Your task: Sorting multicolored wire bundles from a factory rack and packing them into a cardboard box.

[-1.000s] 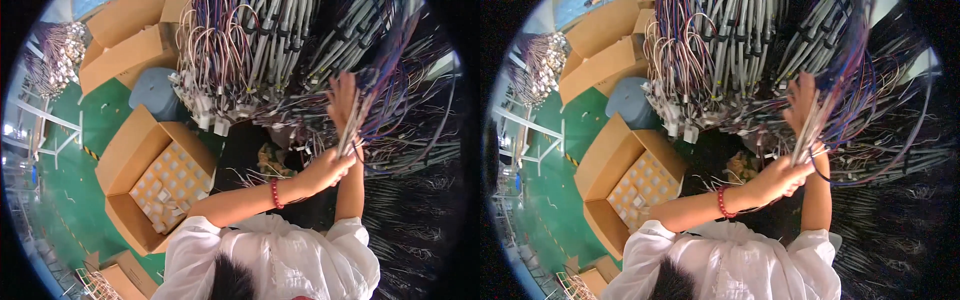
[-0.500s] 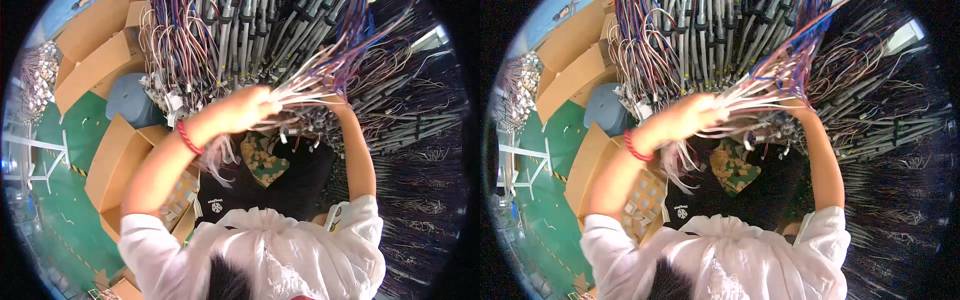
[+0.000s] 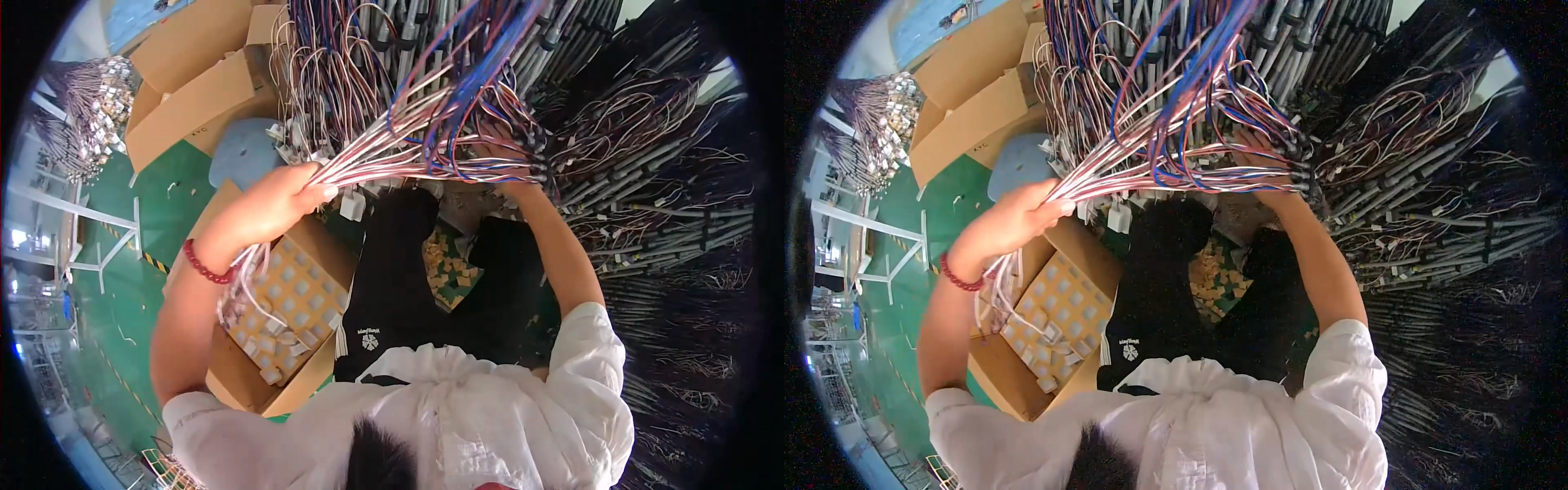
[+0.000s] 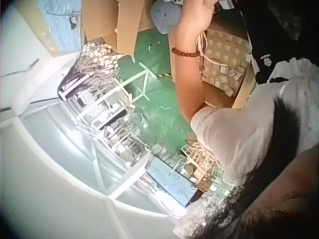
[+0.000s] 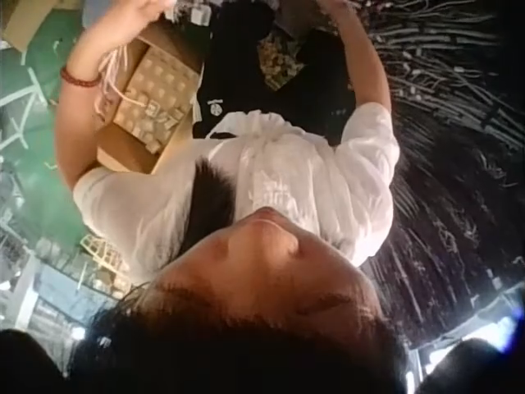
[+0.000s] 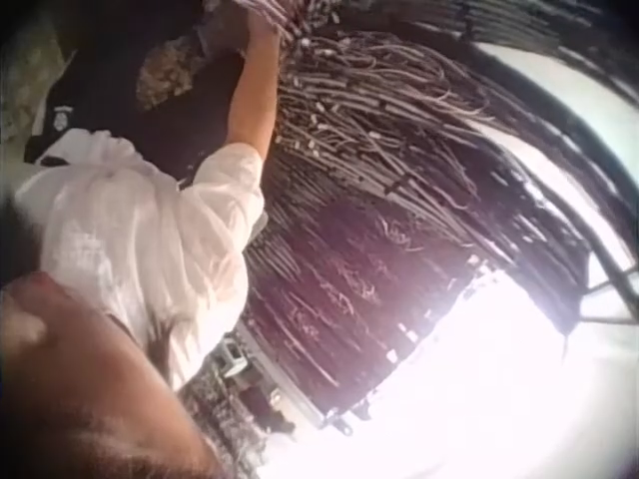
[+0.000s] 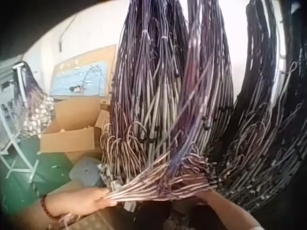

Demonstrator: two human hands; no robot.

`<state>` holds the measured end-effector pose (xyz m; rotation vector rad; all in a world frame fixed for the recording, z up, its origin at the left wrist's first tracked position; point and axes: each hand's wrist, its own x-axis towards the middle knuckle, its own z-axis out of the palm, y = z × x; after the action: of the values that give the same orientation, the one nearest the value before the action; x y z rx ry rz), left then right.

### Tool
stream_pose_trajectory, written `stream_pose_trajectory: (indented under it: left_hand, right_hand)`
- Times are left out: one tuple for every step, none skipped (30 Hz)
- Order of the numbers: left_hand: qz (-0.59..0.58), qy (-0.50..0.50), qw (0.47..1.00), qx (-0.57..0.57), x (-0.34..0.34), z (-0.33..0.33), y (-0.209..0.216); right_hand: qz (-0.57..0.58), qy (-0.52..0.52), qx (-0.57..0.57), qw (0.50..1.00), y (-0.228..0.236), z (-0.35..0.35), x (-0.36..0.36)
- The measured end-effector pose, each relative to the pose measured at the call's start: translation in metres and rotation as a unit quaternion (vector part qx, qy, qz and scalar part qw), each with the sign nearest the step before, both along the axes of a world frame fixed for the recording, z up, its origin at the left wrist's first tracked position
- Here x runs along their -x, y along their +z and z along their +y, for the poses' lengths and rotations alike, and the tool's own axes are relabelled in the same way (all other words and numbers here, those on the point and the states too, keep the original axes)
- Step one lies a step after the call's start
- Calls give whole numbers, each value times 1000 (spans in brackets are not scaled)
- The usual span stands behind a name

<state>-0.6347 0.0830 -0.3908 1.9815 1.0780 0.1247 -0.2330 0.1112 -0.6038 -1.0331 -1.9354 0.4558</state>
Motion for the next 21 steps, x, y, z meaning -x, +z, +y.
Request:
stream_pose_trajectory:
  left_hand:
    - [19,13,1000,14,7,4,-21]
    - [-56,68,986,141,19,1,-51]
    - [-88,48,980,172,2,-2,-71]
    - [-143,31,949,280,-12,-1,-102]
    - [-144,9,955,258,-33,-3,-119]
    - [-168,38,955,242,-40,-7,-138]
    - [-171,68,963,196,-43,-13,-146]
    - [-205,54,952,218,-70,-8,-151]
    - [-223,54,950,211,-75,-9,-154]
    - [-213,39,953,212,-78,-7,-156]
    - [-205,18,955,213,-85,-6,-150]
    - [-211,8,949,235,-84,-6,-143]
    - [-233,6,940,251,-81,-4,-148]
    - [-255,3,930,264,-76,-2,-153]
    - [-275,-4,923,271,-76,0,-157]
    - [-294,6,919,264,-77,0,-162]
    - [-315,13,914,256,-83,-2,-166]
    - [-324,25,915,239,-89,-3,-169]
    - [-334,50,904,261,-94,-6,-173]
    - [-339,58,907,244,-94,-7,-178]
    - [-338,60,906,249,-92,-6,-183]
  right_hand:
    - [-292,-87,-108,946,9,-3,2]
    - [-382,-148,-92,907,25,-10,37]
    - [-284,-121,-17,951,22,-12,39]
    - [-259,-111,4,960,9,-13,46]
    - [-27,16,328,944,-13,-29,40]
    - [-45,75,527,845,-5,-28,58]
    - [31,129,543,829,-1,-46,78]
    - [-45,137,430,891,-27,-57,63]
    - [-111,121,458,873,-10,-66,73]
    - [-43,132,445,885,-19,-72,79]
    - [24,136,428,893,-22,-79,78]
    - [117,122,451,876,-8,-81,85]
    - [245,112,450,851,8,-83,91]
    - [369,102,439,813,31,-85,99]
    - [427,92,391,810,50,-85,101]
    - [402,59,364,838,60,-83,101]
    - [375,24,335,864,66,-81,99]
    - [344,-24,299,890,68,-79,99]
    - [266,-126,275,915,71,-78,97]
    - [184,-222,248,925,78,-78,101]
    - [174,-257,162,937,83,-76,110]
